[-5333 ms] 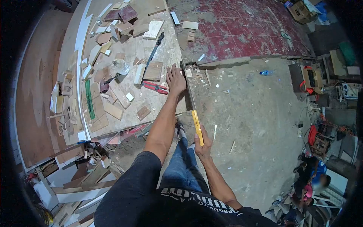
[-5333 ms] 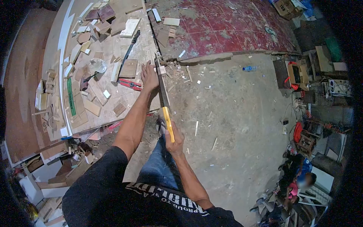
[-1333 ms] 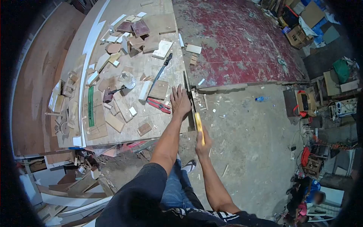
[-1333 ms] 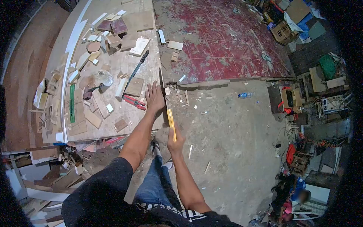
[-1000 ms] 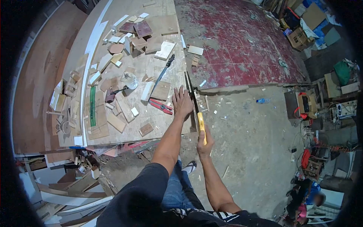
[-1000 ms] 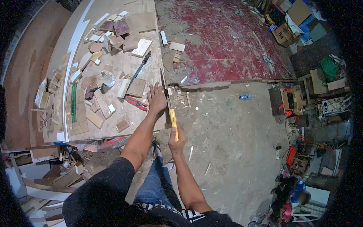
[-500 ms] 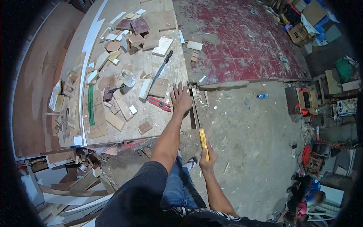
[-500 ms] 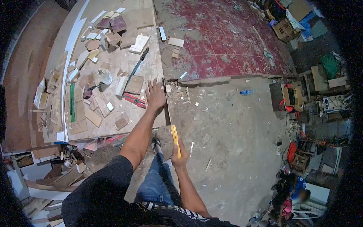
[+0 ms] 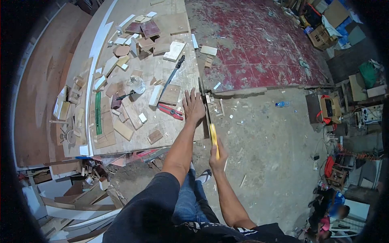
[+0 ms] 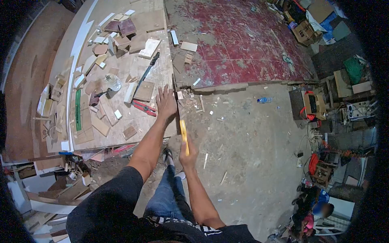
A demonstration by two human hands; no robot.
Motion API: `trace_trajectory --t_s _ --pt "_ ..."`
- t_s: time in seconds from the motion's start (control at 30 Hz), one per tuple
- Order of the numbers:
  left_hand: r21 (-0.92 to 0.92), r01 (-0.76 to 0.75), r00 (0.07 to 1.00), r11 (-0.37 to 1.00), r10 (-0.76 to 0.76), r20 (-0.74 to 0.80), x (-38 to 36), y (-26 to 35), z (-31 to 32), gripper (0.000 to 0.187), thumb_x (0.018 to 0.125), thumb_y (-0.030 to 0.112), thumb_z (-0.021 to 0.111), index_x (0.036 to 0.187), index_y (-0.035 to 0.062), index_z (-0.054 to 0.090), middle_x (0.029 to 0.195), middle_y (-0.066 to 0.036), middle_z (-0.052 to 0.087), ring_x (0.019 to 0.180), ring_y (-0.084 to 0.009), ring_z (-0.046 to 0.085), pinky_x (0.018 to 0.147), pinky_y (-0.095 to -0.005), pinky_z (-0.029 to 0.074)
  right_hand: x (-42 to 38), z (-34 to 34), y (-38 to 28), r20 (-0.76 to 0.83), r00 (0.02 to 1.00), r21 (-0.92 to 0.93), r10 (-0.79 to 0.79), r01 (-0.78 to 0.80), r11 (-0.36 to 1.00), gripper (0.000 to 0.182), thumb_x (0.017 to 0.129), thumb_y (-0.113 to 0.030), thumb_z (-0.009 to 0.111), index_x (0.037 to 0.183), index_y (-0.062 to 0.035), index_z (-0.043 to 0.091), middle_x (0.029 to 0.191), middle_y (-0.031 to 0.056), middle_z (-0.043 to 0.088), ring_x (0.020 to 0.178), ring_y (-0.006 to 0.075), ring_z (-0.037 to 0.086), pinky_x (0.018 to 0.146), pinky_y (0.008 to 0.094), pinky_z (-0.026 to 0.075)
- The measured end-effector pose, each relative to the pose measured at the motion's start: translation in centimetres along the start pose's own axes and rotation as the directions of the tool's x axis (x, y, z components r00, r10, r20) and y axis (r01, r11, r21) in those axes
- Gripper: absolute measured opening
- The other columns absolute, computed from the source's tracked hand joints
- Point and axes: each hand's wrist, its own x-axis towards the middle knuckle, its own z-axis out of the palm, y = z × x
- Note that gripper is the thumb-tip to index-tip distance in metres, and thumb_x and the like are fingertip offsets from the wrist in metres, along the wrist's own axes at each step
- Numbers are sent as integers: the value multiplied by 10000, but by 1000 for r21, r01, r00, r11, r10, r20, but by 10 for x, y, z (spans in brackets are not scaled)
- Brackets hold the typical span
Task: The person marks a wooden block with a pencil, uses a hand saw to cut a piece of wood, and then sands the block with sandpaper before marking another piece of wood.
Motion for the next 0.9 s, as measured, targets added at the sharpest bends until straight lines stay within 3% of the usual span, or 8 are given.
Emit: trace_trajectory --t_s 0.07,0.13,0.17,0.4,0.47,0.67,0.7,0.9 --pt "-23 8 1000 1000 -8 -2 5 1 -3 421 939 202 439 1345 92 461 1573 -135 205 1475 -384 50 1161 -555 70 -22 -8 10 -36 996 0 -77 77 997 389 974 -164 510 1270 85 552 1204 231 638 1108 285 626 962 346 455" --pt "-20 -6 1000 1000 6 -2 -1 1 1 424 935 202 446 1345 93 464 1575 -134 203 1476 -386 43 1163 -551 56 -29 -19 -3 75 970 90 229 -236 968 389 977 -163 505 1278 80 548 1227 225 629 1135 281 614 982 342 443" --pt "-39 -10 1000 999 10 -5 -1 -1 1 435 934 203 451 1355 94 461 1576 -135 198 1476 -387 36 1165 -548 46 -6 -8 2 15 1000 -10 24 -24 1000 390 979 -160 502 1286 77 545 1238 221 625 1149 279 607 992 344 438" --pt "1 8 1000 1000 -8 20 1 1 -2 471 911 175 448 1375 96 449 1581 -126 188 1476 -387 47 1168 -554 53 -48 -22 17 24 999 134 35 -38 990 385 973 -138 512 1295 72 540 1204 252 632 1154 304 600 979 346 438" --pt "-31 6 1000 1000 -5 15 2 2 1 501 888 159 455 1385 101 444 1582 -125 190 1477 -383 47 1170 -554 50 -6 -10 -8 59 985 37 161 -163 986 383 976 -143 508 1296 63 548 1176 226 651 953 228 657 843 311 491" --pt "-7 1 1000 1000 -1 -1 2 -1 2 402 953 203 437 1348 125 452 1576 -127 204 1471 -401 59 1149 -583 85 -27 -3 21 -36 998 56 -46 48 997 396 980 -178 518 1290 66 550 1182 226 651 1009 243 660 882 335 489" --pt "-13 0 1000 1000 0 9 1 1 -1 409 952 208 438 1351 119 449 1577 -126 201 1473 -395 52 1154 -578 79 -21 -4 16 -53 978 -21 -202 201 979 402 979 -163 514 1299 80 535 1149 200 666 845 189 634 775 303 501" --pt "-4 9 1000 1000 -9 -2 4 2 0 424 949 193 423 1361 96 443 1579 -126 196 1475 -385 52 1165 -565 70 7 14 19 -24 999 -18 -32 32 999 396 975 -147 503 1302 73 541 1130 194 669 788 170 597 725 286 495"
